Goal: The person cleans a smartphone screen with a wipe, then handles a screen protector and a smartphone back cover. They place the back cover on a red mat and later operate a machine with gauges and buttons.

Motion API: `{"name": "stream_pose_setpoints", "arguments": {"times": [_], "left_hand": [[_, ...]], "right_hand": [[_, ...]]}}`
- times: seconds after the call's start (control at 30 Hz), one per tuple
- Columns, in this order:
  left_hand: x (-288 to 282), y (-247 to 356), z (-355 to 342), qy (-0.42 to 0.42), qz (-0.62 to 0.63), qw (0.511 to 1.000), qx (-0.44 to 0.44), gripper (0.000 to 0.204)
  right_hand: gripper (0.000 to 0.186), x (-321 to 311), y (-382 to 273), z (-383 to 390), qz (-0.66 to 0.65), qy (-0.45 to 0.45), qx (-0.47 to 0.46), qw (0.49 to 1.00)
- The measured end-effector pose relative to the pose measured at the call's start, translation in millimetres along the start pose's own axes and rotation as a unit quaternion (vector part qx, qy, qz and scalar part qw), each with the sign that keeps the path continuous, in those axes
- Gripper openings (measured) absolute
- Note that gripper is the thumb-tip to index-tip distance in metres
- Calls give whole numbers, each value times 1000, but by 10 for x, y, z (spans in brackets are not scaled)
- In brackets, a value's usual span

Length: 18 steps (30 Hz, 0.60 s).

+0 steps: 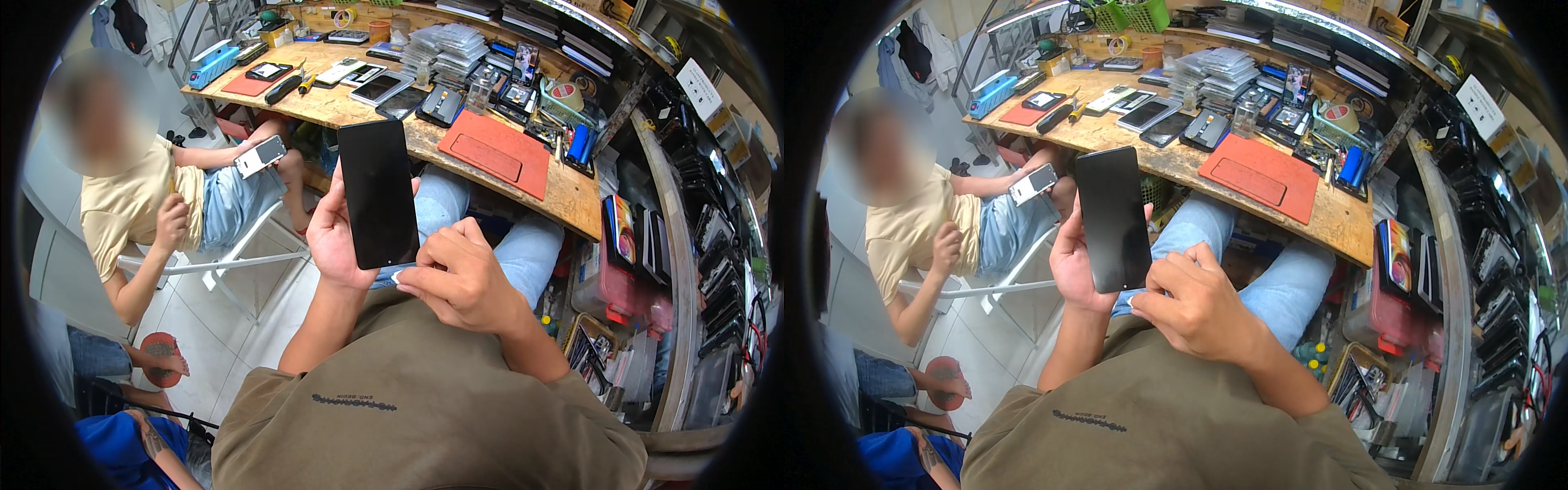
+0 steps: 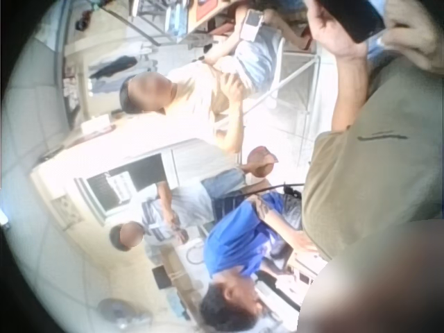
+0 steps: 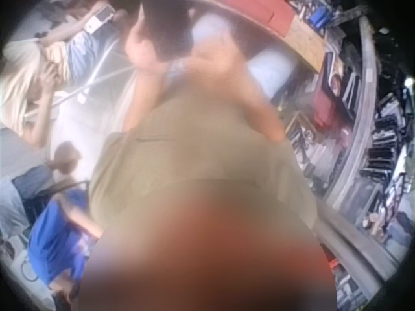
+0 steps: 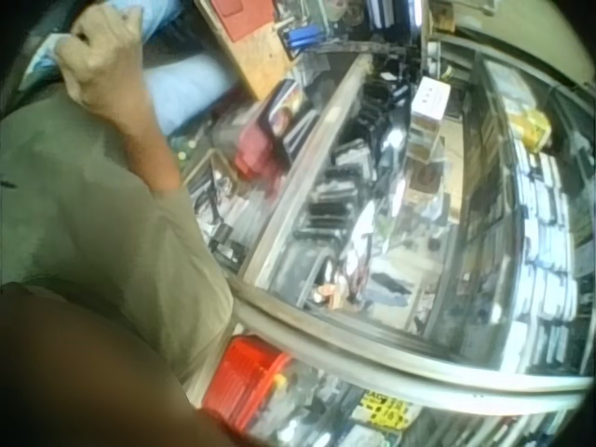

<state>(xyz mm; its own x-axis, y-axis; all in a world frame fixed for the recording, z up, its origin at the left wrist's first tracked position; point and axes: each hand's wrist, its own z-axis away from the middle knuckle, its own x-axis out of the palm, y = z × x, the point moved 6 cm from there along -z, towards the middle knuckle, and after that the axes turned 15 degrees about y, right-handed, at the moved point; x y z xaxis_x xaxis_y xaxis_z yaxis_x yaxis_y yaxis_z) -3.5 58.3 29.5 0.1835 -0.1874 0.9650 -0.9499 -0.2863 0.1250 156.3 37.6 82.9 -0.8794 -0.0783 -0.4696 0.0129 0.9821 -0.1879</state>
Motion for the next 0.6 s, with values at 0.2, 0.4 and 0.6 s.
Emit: {"name": "stream_pose_setpoints", "arguments": {"times": [0.2,0.4,0.6], "left_hand": [[-14,-36,6,-2,-44,999,1,52],[-8,-31,6,-32,-23,999,-9,52],[-3,73,3,-31,-1,1000,-3,52]], "right_hand": [[14,49,111,-172,25,70,-24,997],[19,113,-3,-47,20,44,-39,998],[18,-71,19,166,-13,23,16,1000]]}}
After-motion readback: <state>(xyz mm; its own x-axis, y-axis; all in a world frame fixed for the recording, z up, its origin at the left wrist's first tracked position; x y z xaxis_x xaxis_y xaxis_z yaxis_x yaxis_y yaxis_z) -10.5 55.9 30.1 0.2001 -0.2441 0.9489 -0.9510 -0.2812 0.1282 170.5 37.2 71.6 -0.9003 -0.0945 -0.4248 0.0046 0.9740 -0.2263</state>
